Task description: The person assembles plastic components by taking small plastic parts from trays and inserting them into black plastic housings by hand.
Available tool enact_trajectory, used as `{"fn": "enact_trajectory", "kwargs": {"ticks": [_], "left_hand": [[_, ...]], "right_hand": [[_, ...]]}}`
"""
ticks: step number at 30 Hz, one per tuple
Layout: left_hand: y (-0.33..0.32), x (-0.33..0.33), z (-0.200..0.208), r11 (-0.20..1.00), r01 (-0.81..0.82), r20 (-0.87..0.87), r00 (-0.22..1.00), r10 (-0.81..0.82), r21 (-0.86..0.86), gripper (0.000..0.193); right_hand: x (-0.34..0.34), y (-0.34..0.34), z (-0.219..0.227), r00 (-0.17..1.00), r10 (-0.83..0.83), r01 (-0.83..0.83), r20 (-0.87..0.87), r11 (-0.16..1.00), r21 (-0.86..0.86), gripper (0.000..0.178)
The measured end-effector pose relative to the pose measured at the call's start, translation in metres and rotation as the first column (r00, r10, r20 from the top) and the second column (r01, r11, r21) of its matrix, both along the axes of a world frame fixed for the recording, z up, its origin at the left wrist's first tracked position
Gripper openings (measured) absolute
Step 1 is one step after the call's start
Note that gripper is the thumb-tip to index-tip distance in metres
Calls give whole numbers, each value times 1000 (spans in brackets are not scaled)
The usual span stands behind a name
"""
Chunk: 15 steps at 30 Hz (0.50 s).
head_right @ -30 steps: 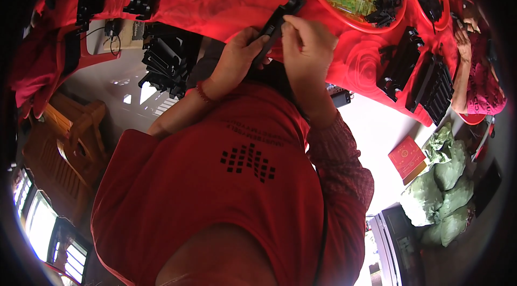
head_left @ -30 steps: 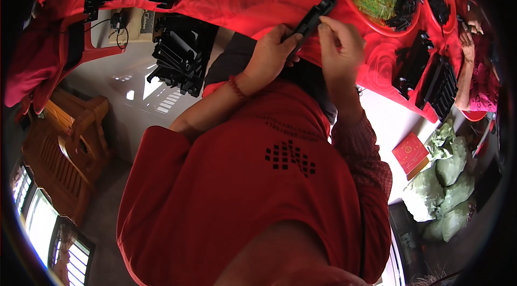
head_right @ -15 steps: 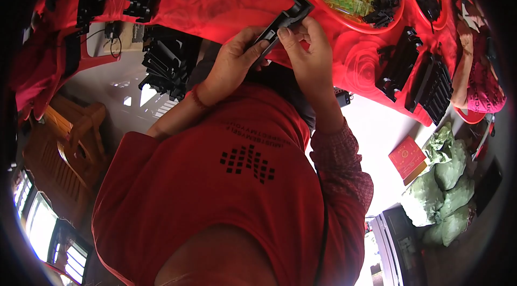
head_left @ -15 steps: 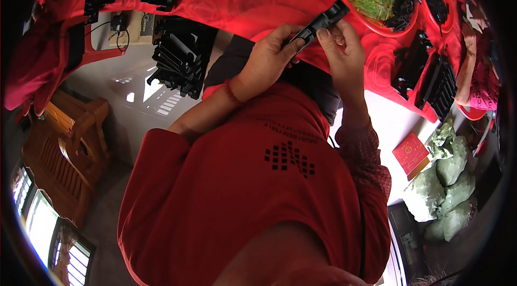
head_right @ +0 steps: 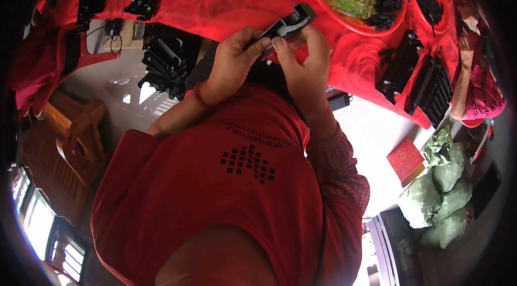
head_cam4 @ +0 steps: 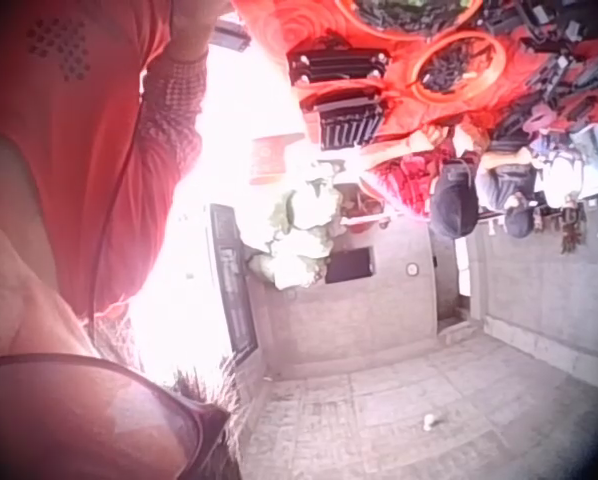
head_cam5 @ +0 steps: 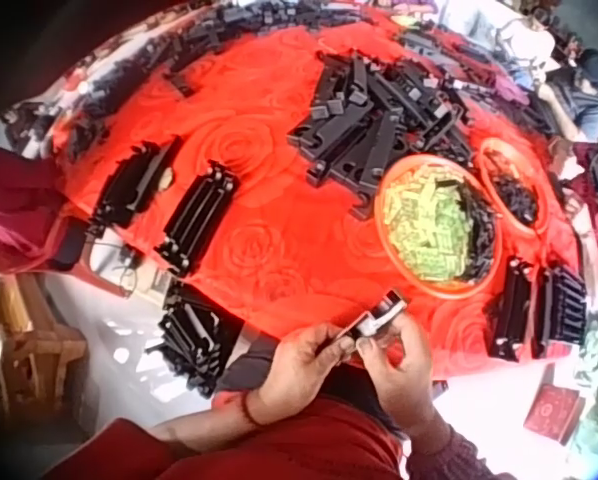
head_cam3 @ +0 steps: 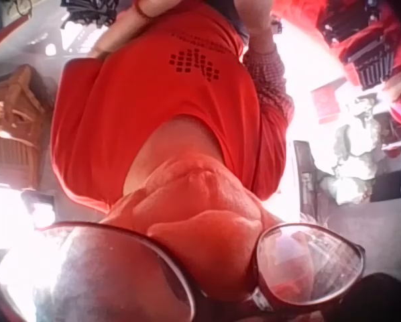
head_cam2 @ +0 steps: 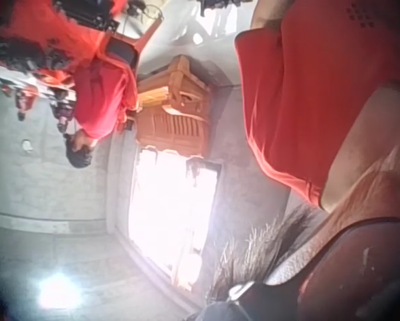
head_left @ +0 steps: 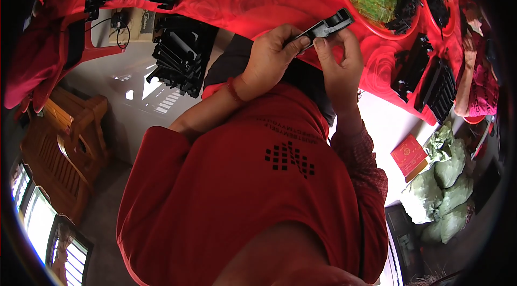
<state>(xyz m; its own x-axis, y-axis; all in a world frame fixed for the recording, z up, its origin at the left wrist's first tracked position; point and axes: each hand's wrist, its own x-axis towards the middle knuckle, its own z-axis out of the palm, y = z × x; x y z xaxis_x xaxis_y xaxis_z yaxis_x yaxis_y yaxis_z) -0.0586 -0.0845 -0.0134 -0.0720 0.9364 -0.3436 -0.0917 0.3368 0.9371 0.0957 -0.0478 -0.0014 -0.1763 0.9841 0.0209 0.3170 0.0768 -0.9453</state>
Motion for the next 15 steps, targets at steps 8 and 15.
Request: {"fn": "enact_trajectory", "kwargs": {"ticks": [8, 15], "left_hand": [[-2, -2, -22, 991, -43, 266, 964, 8, 125, 21], [-2, -2, -13, 992, -53, 449, 894, -3, 112, 19]], "right_hand": [[-5, -8, 10, 993, 1, -16, 117, 992, 128, 29], [-4, -17, 15, 960, 2, -99, 281, 937, 334, 34]]}}
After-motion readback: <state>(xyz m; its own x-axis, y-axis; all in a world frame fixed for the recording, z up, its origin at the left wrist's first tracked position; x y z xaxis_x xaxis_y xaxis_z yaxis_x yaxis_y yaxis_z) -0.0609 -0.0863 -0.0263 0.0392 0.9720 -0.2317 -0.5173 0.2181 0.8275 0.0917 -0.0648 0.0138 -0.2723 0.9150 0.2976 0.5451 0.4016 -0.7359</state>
